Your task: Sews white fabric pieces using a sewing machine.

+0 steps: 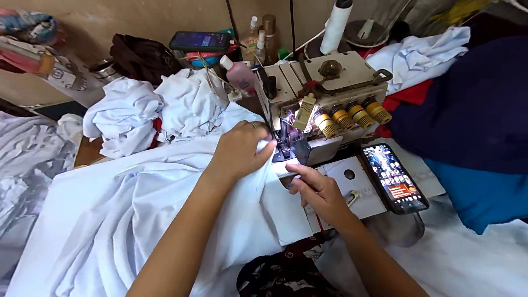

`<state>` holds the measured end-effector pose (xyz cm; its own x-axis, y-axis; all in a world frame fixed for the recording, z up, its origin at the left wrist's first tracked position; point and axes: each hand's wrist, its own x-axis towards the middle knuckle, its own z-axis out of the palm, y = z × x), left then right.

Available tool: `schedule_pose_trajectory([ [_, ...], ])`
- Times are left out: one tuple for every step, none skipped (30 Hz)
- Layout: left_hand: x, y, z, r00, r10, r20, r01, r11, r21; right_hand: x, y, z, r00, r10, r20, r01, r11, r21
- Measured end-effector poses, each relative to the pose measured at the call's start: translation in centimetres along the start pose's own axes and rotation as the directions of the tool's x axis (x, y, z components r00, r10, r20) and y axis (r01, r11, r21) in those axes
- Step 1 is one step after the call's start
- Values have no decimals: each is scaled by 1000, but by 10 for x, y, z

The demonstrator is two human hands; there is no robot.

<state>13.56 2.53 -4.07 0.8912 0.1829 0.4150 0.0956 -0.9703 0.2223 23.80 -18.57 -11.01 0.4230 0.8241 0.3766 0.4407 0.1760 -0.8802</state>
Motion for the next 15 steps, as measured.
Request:
schedule_pose_trajectory([
  [2, 0, 1, 998, -67, 3, 67, 998, 1, -3, -3, 0, 1000, 0, 12, -1, 1000, 13],
  [3, 0, 3, 992, -128, -4, 129, 992, 3, -5, -5, 1, 1000, -6, 22, 6, 1000, 30],
  [2, 0, 5, 983, -181, -16, 181, 984, -1, -6, -8, 1, 999, -17, 36, 15, 999, 46],
  [-1, 0, 7, 975, -219, -47, 219, 976, -11, -7, -10, 1, 998, -31, 53, 28, 998, 55],
  [-6, 1, 7, 964, -254, -81, 252, 967, -36, -8, -12, 1, 996, -48, 69, 44, 997, 59],
  [-14, 1, 6, 952, -283, -119, 277, 959, -64, -8, -13, 1, 994, -69, 84, 64, 996, 65],
  [-25, 2, 5, 937, -314, -156, 301, 948, -99, -8, -15, 2, 991, -91, 93, 85, 994, 70],
  [-38, 3, 4, 919, -345, -189, 325, 937, -129, -8, -16, 3, 989, -114, 97, 107, 991, 77],
  [-52, 4, 3, 901, -377, -216, 350, 924, -151, -7, -17, 5, 986, -138, 92, 130, 988, 85],
  [-68, 7, 2, 882, -407, -237, 377, 912, -165, -6, -17, 9, 983, -163, 86, 155, 984, 90],
  [-83, 13, 1, 866, -435, -247, 402, 899, -173, -5, -17, 12, 977, -193, 88, 185, 979, 90],
  [-96, 21, 0, 853, -453, -258, 418, 890, -179, -4, -17, 16, 970, -222, 102, 214, 973, 82],
  [-107, 32, -2, 848, -458, -268, 420, 887, -191, -3, -18, 19, 960, -247, 129, 240, 968, 71],
  [-115, 44, -2, 851, -448, -273, 400, 891, -213, -2, -18, 22, 949, -270, 165, 265, 963, 54],
  [-119, 55, -1, 868, -421, -265, 362, 900, -244, 0, -19, 24, 935, -289, 205, 286, 957, 45],
])
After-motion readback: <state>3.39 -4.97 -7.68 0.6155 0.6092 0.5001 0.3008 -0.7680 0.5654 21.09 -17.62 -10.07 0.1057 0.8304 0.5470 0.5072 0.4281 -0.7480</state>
